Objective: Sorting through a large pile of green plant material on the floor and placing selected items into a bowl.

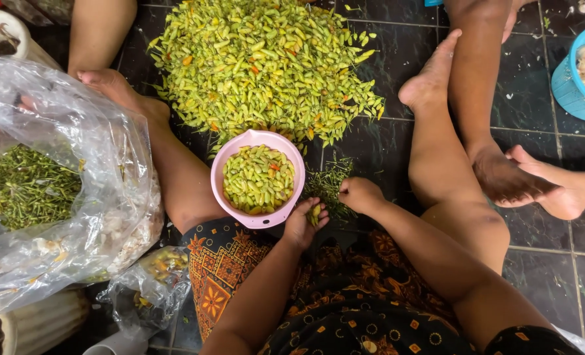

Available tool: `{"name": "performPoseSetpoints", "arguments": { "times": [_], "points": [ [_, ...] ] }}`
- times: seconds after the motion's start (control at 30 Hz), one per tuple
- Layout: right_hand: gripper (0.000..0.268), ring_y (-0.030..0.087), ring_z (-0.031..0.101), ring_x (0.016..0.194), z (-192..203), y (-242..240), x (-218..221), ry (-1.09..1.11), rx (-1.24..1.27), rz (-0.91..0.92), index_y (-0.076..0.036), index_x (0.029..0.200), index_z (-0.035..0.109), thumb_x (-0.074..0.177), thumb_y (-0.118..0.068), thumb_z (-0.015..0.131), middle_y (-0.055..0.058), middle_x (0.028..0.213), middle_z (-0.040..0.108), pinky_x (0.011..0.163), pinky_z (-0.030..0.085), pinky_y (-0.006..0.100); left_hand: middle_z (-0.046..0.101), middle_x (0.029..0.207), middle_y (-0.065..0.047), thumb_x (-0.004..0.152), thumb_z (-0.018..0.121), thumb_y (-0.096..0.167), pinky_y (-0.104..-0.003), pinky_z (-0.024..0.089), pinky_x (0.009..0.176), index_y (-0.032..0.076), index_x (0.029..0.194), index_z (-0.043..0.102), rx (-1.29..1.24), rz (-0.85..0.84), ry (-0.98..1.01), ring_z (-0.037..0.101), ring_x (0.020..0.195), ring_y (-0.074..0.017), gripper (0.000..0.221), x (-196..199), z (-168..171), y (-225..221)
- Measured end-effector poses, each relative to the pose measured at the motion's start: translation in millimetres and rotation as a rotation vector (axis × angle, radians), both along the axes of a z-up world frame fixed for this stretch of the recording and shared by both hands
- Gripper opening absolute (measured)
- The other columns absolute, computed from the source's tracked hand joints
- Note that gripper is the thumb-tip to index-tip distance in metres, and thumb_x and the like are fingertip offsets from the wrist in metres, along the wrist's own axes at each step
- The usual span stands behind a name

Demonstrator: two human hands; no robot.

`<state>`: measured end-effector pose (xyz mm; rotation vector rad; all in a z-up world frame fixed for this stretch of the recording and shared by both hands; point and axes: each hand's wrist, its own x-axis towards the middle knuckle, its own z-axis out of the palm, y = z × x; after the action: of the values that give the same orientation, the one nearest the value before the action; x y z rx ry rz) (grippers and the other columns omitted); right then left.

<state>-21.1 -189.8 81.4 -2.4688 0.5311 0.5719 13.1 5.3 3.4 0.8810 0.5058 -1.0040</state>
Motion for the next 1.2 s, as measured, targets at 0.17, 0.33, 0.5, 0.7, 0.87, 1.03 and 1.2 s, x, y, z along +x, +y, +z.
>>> {"name": "performPoseSetpoints", "arguments": {
  "times": [0.17, 0.33, 0.5, 0.7, 0.87, 1.03, 1.2],
  "points": [
    [0.031, 0.026, 0.073, 0.088, 28, 7, 0, -0.03, 0.418, -0.174, -0.006, 0.1, 0.078, 0.087, -0.033, 0.071, 0.014, 0.096, 0.078, 0.072, 0.056, 0.039, 0.071, 0.101, -0.007, 0.093, 0.069, 0.035, -0.042, 0.064, 0.087, 0.011, 0.113, 0.066, -0.005, -0.015, 0.036, 0.073, 0.084, -0.02, 0.031, -1, 31, -2],
    [0.023, 0.029, 0.074, 0.088, 30, -4, 23, -0.174, 0.465, -0.194, 0.0, 0.11, 0.076, 0.097, -0.015, 0.064, 0.02, 0.1, 0.077, 0.074, 0.057, 0.038, 0.073, 0.096, -0.005, 0.089, 0.075, 0.031, -0.035, 0.065, 0.082, 0.01, 0.106, 0.072, -0.001, -0.029, 0.072, 0.072, 0.082, -0.0168, 0.027, -2, 52, -7],
    [0.028, 0.028, 0.075, 0.09, -4, -36, 59, -0.278, 0.298, -0.246, -0.008, 0.11, 0.079, 0.089, -0.025, 0.074, 0.015, 0.097, 0.077, 0.071, 0.061, 0.039, 0.072, 0.11, -0.013, 0.093, 0.07, 0.017, -0.035, 0.064, 0.079, 0.005, 0.109, 0.067, 0.023, 0.193, -0.317, 0.071, 0.091, -0.0197, 0.019, 29, 151, 14],
    [0.037, 0.041, 0.068, 0.113, 48, -4, 134, -0.416, 0.022, 0.091, -0.006, 0.136, 0.065, 0.101, -0.014, 0.062, 0.023, 0.13, 0.065, 0.09, 0.061, 0.052, 0.047, 0.153, -0.017, 0.097, 0.063, 0.047, -0.064, 0.019, 0.116, 0.018, 0.131, 0.07, 1.078, 0.035, -1.645, 0.031, 0.145, -0.045, 0.045, 57, 154, 54],
    [0.059, 0.043, 0.022, 0.146, 82, 38, 178, -0.291, -0.133, 0.427, -0.014, 0.15, 0.047, 0.095, -0.031, 0.06, 0.015, 0.16, 0.031, 0.118, 0.024, 0.061, 0.071, 0.113, -0.011, 0.097, 0.066, 0.03, -0.043, 0.056, 0.09, 0.013, 0.114, 0.074, 0.458, -0.277, -1.854, 0.067, 0.109, -0.0321, 0.026, 15, 143, 31],
    [0.076, 0.034, -0.012, 0.158, 52, 34, 190, 0.021, -0.332, 0.611, -0.043, 0.158, 0.029, 0.089, -0.063, 0.054, -0.001, 0.174, -0.004, 0.123, 0.003, 0.065, 0.067, 0.121, -0.01, 0.098, 0.064, 0.027, -0.048, 0.053, 0.089, 0.01, 0.124, 0.069, 0.095, -0.814, -1.68, 0.062, 0.11, -0.0345, 0.031, -10, 97, 12],
    [0.047, 0.034, 0.02, 0.15, -12, -6, 160, -0.155, -0.495, 0.56, -0.042, 0.137, 0.051, 0.093, -0.043, 0.066, -0.004, 0.161, 0.027, 0.108, 0.042, 0.064, 0.066, 0.126, -0.017, 0.09, 0.071, 0.033, -0.046, 0.051, 0.105, 0.011, 0.128, 0.068, 0.48, -0.793, -1.693, 0.062, 0.125, -0.0381, 0.044, 5, 93, 17]
  ]
}}
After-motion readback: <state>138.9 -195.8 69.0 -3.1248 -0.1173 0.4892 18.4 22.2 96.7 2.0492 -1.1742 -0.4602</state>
